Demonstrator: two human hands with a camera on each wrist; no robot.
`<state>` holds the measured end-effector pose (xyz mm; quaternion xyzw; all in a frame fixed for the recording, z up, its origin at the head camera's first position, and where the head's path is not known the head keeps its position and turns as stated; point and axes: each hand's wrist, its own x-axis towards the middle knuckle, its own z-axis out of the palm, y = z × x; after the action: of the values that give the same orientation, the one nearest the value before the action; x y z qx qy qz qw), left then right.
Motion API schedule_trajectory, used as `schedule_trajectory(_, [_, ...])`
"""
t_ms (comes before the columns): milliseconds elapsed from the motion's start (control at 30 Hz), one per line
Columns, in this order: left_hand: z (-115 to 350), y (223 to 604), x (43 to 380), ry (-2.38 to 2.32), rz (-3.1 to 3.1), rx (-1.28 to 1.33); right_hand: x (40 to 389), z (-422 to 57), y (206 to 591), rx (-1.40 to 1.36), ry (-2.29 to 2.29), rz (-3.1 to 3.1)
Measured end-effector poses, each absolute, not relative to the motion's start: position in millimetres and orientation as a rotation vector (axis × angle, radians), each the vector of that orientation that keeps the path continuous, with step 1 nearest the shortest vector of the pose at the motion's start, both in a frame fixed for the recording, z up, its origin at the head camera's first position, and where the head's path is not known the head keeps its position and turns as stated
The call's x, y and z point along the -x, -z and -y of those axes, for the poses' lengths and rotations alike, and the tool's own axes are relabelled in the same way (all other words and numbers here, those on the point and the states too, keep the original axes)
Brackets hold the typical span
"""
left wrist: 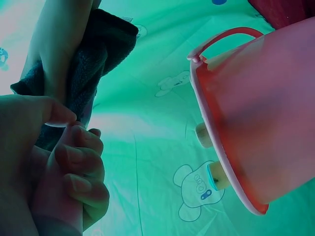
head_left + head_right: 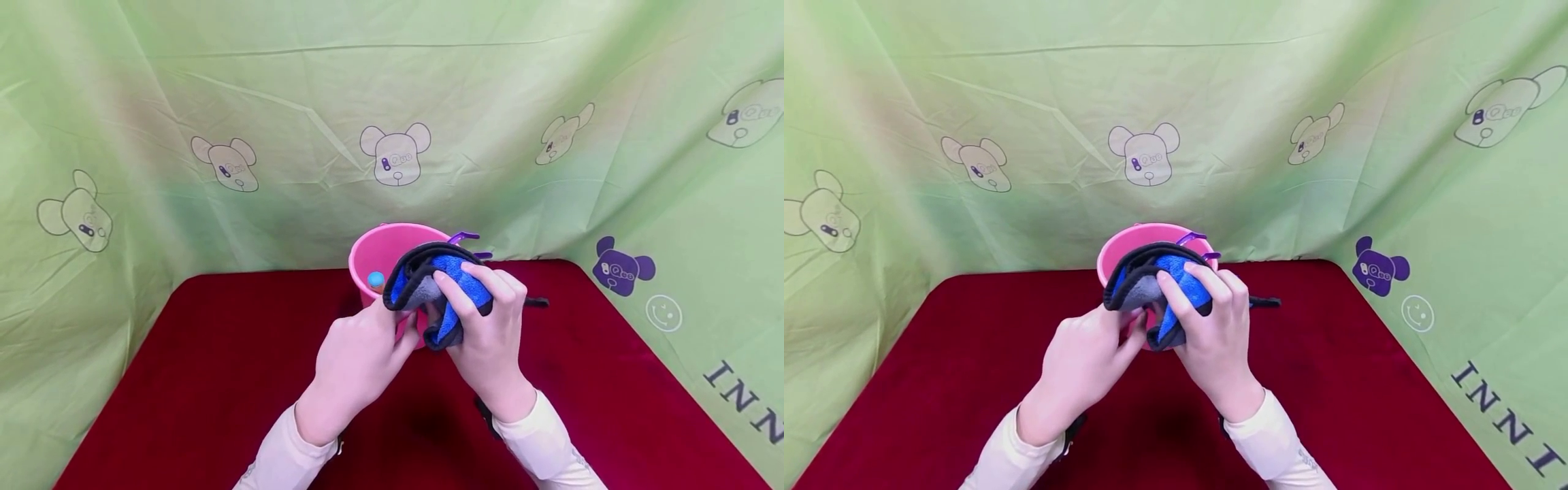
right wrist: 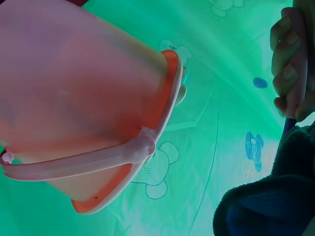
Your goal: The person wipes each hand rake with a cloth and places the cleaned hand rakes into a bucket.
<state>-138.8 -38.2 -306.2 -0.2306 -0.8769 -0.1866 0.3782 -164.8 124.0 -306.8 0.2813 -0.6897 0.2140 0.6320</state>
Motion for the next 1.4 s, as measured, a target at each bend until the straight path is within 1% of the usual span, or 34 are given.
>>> schedule_trajectory(633, [34,308,142,0.416,2.168,0.614,169,-131,305,-0.611,-0.550,1.620])
schedule_trajectory(900, [33,309,139,0.359,2.142,0.594,174,-142,301,-0.530,-0.566,1.637])
schedule_trajectory(1400, [33,310,140,0.348,2.153,0.597,179,-145,302,-0.543,-0.514,1.570])
